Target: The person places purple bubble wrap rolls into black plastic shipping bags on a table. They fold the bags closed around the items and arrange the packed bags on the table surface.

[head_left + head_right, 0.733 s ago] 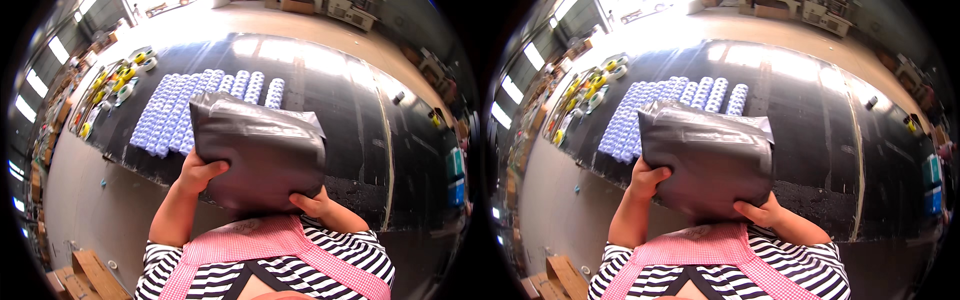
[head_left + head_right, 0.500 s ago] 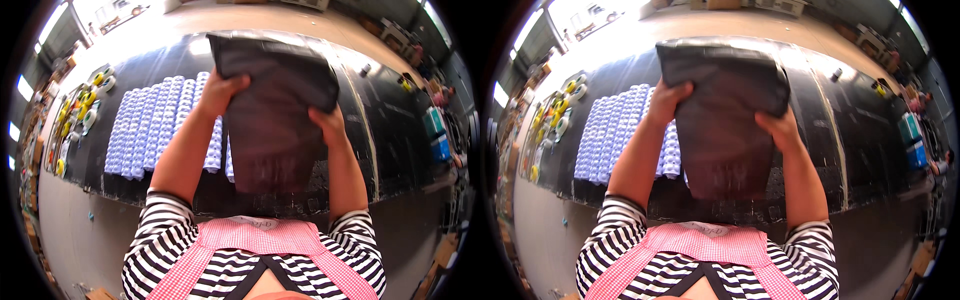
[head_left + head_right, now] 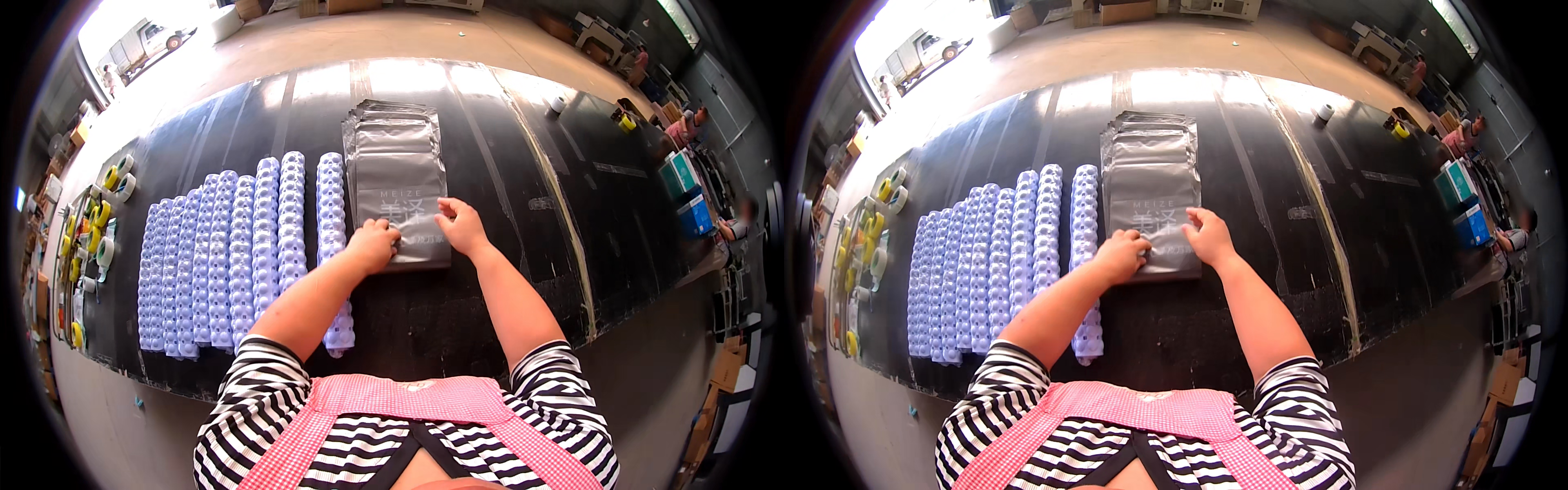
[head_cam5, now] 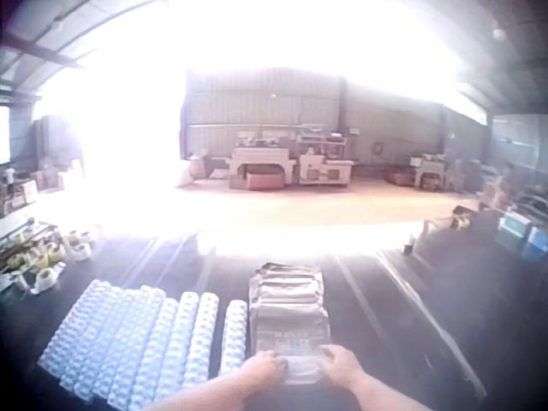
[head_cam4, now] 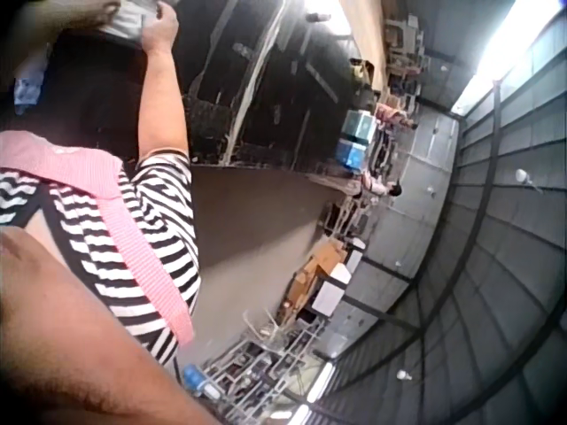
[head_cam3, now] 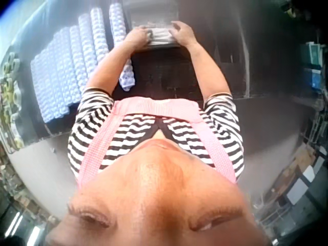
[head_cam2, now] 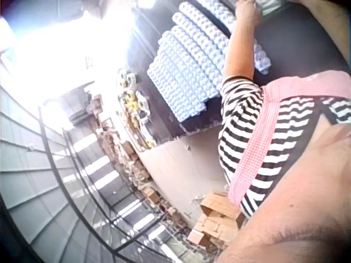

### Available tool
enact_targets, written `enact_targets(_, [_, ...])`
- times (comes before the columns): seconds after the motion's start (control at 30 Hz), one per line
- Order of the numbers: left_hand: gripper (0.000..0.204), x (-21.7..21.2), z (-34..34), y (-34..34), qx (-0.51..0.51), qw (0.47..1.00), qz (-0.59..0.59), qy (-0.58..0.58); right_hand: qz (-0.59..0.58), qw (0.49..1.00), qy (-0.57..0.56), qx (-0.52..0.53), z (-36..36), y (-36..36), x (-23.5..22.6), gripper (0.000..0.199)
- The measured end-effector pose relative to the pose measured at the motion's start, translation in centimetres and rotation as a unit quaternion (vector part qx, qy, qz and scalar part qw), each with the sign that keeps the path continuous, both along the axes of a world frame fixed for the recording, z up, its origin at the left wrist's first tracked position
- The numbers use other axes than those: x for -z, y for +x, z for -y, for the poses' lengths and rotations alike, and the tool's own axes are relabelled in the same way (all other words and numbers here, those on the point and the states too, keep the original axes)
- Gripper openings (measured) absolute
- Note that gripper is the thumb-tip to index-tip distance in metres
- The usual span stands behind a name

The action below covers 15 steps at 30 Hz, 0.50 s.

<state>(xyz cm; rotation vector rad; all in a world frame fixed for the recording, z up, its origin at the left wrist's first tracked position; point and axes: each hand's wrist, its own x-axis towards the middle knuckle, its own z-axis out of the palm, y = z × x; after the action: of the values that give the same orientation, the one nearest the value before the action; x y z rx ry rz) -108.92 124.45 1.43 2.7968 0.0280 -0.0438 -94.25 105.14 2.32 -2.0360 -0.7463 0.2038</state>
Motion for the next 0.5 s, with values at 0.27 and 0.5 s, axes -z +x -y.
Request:
enact_targets(0.27, [0.042, 1.0, 1.5, -1.7, -0.026, 0.996, 0.081, 0.008, -0.056, 0.993, 0.075, 0.066, -13.5, 21.3, 5.3, 0.038])
enact_targets(0.5, [0.045, 0.8, 1.7, -1.7, -0.060, 0.994, 0.093, -0.005, -0.138, 0.980, -0.047, 0.133, -21.3, 27.3, 4.5, 0.054])
